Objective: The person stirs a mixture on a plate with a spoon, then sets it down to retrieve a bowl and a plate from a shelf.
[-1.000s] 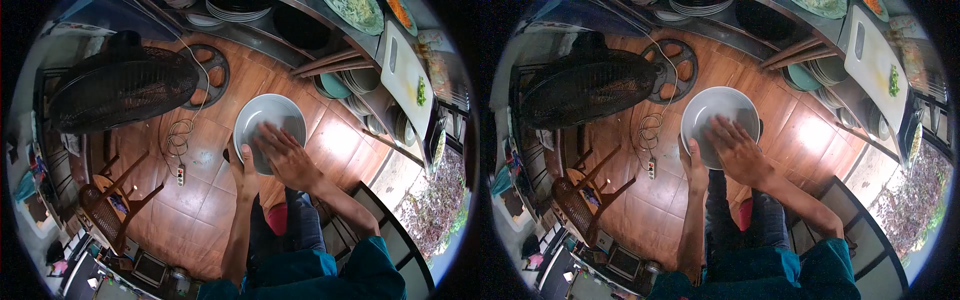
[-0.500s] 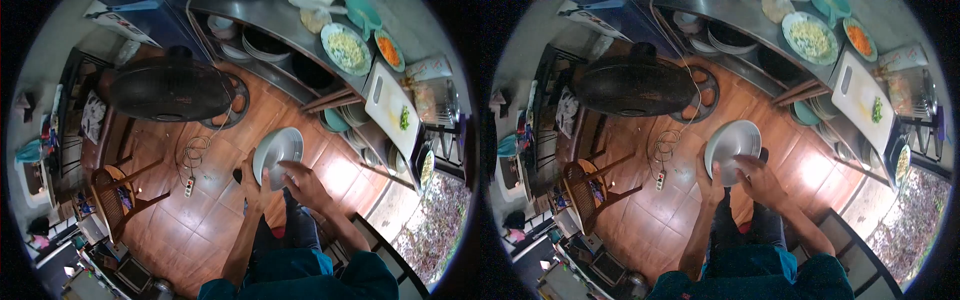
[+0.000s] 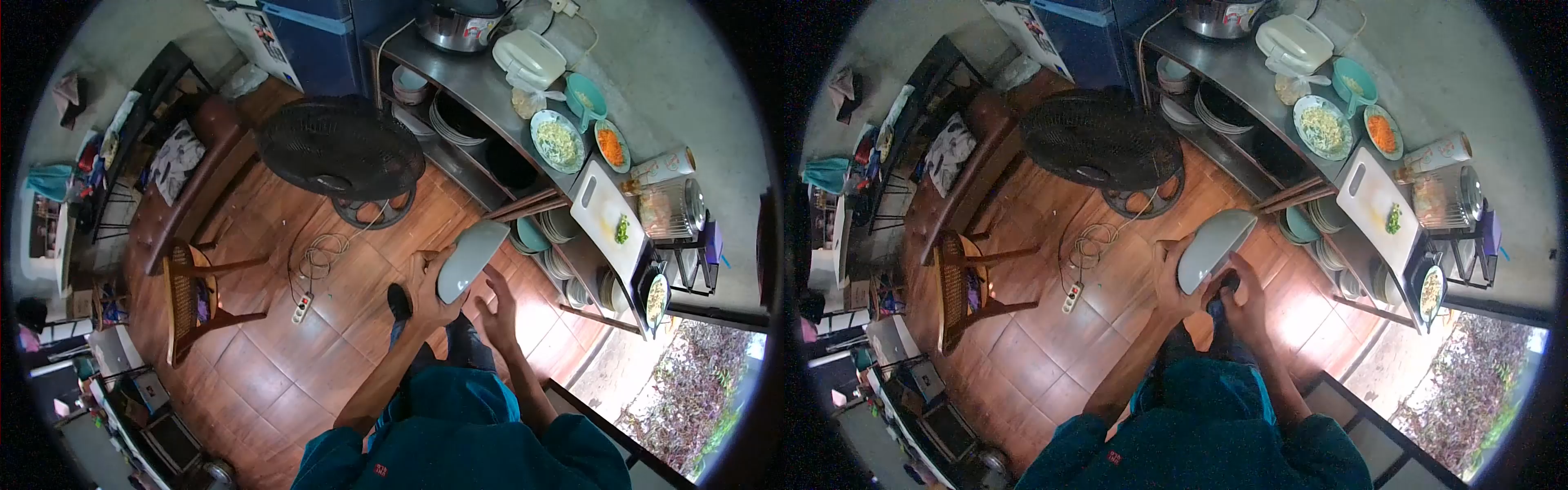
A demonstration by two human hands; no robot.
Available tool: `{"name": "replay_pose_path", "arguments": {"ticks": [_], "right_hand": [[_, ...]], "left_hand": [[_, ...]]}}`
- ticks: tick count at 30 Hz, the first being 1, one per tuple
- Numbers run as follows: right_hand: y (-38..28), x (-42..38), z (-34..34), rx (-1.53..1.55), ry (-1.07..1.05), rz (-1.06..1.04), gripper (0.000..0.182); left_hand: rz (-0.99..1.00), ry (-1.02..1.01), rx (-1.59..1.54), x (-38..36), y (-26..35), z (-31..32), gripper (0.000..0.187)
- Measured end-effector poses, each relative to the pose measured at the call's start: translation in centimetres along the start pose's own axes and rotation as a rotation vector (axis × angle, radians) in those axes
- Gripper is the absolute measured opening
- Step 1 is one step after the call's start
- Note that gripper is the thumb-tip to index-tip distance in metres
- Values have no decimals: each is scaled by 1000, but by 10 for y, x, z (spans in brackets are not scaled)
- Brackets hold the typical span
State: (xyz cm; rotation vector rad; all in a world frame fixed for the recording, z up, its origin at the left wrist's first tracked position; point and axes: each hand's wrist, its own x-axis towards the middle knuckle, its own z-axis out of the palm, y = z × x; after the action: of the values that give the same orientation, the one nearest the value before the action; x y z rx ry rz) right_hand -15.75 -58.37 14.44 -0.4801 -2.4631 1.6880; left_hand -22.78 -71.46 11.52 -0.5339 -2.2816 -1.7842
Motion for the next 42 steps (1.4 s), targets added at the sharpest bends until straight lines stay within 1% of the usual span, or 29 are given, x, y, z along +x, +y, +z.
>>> {"name": "replay_pose_path", "arguments": {"ticks": [1,3,4,5,7,8,9,12,13,14,15,17,19,20,21,23,24,26,27,29,31,33,35,36,37,39,40,41,42], "right_hand": [[6,-5,7,0,8,-3,43],[14,-25,24,-163,-365,-234,36],[-7,-36,27,-271,-248,-301,30],[-3,-43,22,-277,-240,-280,30],[12,-48,5,-116,-103,87,27],[13,-47,-2,-145,60,201,22],[60,-50,-17,-248,126,83,18],[109,-55,-41,-560,305,409,26],[89,-55,-47,-565,228,512,30],[101,-69,-47,-457,347,296,32],[112,-71,-45,-629,446,-40,31],[95,-77,-46,-330,310,595,29],[106,-95,-39,-138,327,618,25],[112,-102,-28,-173,416,482,20],[116,-107,-19,-267,448,239,23],[121,-113,-8,348,288,443,27],[128,-118,2,359,317,440,27],[142,-134,26,1135,329,645,33],[131,-144,26,1146,350,632,33],[98,-159,19,742,297,693,36],[120,-190,16,765,354,675,36],[137,-221,16,807,411,649,36],[139,-251,13,610,640,529,34],[141,-267,15,534,716,488,30],[136,-280,8,557,744,479,30],[119,-317,7,285,618,527,28],[114,-329,8,234,489,544,38],[112,-339,12,261,532,537,38],[109,-349,20,214,575,406,44]], "left_hand": [[7,-4,-4,5,3,-4,61],[65,10,29,4,9,-12,59],[59,-10,19,1,10,-16,59],[41,-8,29,-3,8,-19,58],[14,-1,33,-5,6,-22,58],[-9,9,43,-7,6,-23,58],[-31,14,52,-9,5,-24,59],[-134,13,-185,-30,-11,-9,56],[-203,60,-316,-37,-13,-4,53],[-220,-4,-339,-44,-12,-4,53],[-272,-30,-315,-47,-13,-7,52],[-313,-96,-309,-50,-16,-5,50],[-465,-90,-512,-67,-19,-2,47],[-465,-123,-523,-73,-22,-3,47],[-502,-153,-482,-79,-25,-6,46],[-525,-213,-440,-90,-26,-11,46],[-597,-229,-479,-95,-25,-13,47],[-662,-271,-516,-108,-25,-16,48],[-687,-293,-490,-115,-25,-18,48],[-697,-331,-463,-130,-24,-19,48],[-931,-277,-587,-149,-22,-23,46],[-933,-360,-591,-176,-38,-34,49],[-970,-477,-616,-199,-53,-37,58],[-953,-419,-579,-210,-41,-32,41],[-934,-450,-565,-223,-34,-25,41],[-936,-485,-551,-249,-19,-24,40],[-876,-510,-358,-256,10,-19,39],[-847,-552,-344,-267,20,-15,39],[-719,-720,-278,-278,25,-12,39]]}}
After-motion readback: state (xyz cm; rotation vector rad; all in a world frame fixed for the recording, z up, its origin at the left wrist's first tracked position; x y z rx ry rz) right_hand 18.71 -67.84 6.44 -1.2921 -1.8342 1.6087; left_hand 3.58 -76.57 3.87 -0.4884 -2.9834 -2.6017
